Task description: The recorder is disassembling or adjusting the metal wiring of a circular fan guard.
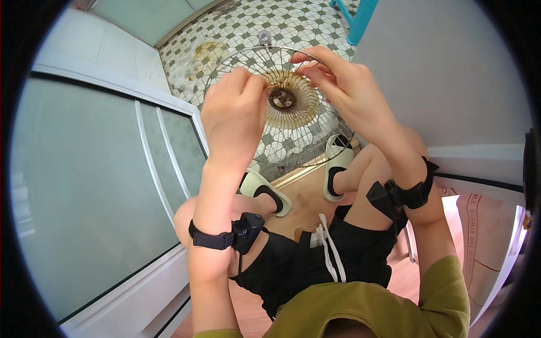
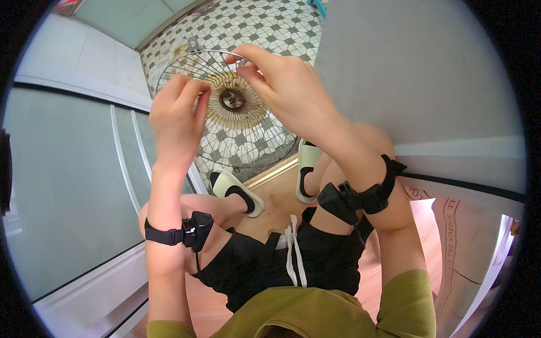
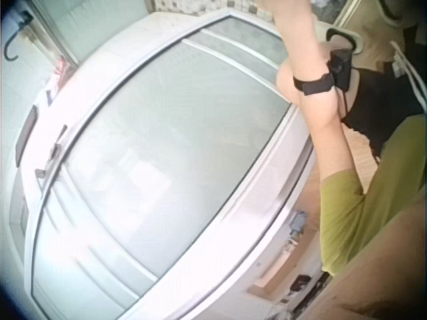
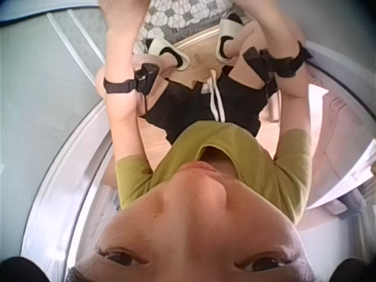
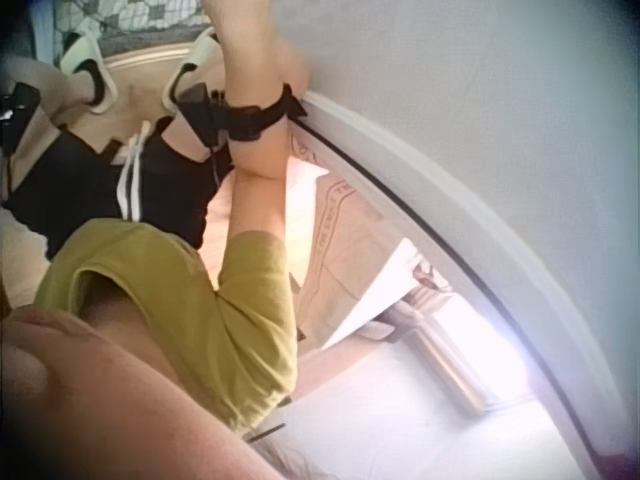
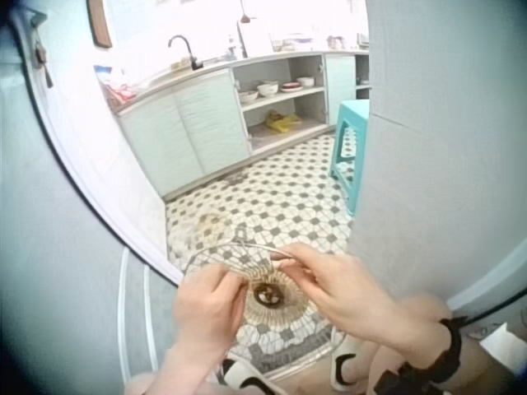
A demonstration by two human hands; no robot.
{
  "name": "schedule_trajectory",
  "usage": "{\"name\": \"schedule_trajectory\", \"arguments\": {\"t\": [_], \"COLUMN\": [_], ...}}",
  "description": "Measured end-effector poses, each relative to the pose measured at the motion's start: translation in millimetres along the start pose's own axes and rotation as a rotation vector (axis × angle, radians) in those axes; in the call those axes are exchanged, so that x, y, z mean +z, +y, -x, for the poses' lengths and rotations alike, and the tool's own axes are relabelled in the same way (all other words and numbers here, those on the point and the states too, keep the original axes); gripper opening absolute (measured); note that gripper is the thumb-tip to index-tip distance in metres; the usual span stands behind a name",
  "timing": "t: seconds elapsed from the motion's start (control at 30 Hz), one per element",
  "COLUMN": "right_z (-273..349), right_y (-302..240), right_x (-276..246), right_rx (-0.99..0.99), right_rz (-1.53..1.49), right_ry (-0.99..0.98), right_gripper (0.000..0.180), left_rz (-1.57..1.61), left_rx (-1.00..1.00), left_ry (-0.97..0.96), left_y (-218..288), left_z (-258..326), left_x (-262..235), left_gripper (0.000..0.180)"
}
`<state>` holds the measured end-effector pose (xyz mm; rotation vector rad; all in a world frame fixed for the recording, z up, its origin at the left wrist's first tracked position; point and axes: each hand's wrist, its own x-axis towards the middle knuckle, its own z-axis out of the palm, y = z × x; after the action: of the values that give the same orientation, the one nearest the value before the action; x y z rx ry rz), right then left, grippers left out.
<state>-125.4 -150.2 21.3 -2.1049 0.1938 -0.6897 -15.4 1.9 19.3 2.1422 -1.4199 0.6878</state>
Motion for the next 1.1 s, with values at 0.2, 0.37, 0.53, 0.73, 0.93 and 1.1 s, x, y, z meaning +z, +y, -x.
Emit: {"name": "schedule_trajectory", "arguments": {"t": [0.2, 0.37, 0.53, 0.73, 0.93, 1.1], "right_z": [-0.6, 0.7, 2.6, 2.9, 4.9, 4.3], "right_y": [-6.3, -5.7, -4.0, -12.0, -0.6, -7.4], "right_x": [-6.0, -5.8, -7.0, -14.6, -10.1, -10.2], "right_rx": [0.081, 0.075, 0.08, 0.133, 0.057, 0.077], "right_rz": [0.092, 0.058, 0.064, 0.105, 0.042, 0.138], "right_ry": [-0.018, -0.024, -0.087, -0.188, -0.145, -0.195], "right_gripper": [0.021, 0.021, 0.021, 0.022, 0.024, 0.024], "left_rz": [-0.014, -0.123, -0.103, -0.066, -0.106, -0.041], "left_rx": [0.101, 0.272, 0.377, 0.373, 0.407, 0.402], "left_ry": [0.031, -0.026, -0.106, -0.044, -0.127, -0.068], "left_y": [5.5, 8.9, 7.3, 0.5, 5.2, 6.4], "left_z": [-2.5, -0.5, 1.5, 1.8, 6.4, 14.5], "left_x": [1.4, 15.2, 14.7, 9.4, 10.3, 30.7], "left_gripper": [0.01, 0.006, 0.008, 0.015, 0.012, 0.009]}}
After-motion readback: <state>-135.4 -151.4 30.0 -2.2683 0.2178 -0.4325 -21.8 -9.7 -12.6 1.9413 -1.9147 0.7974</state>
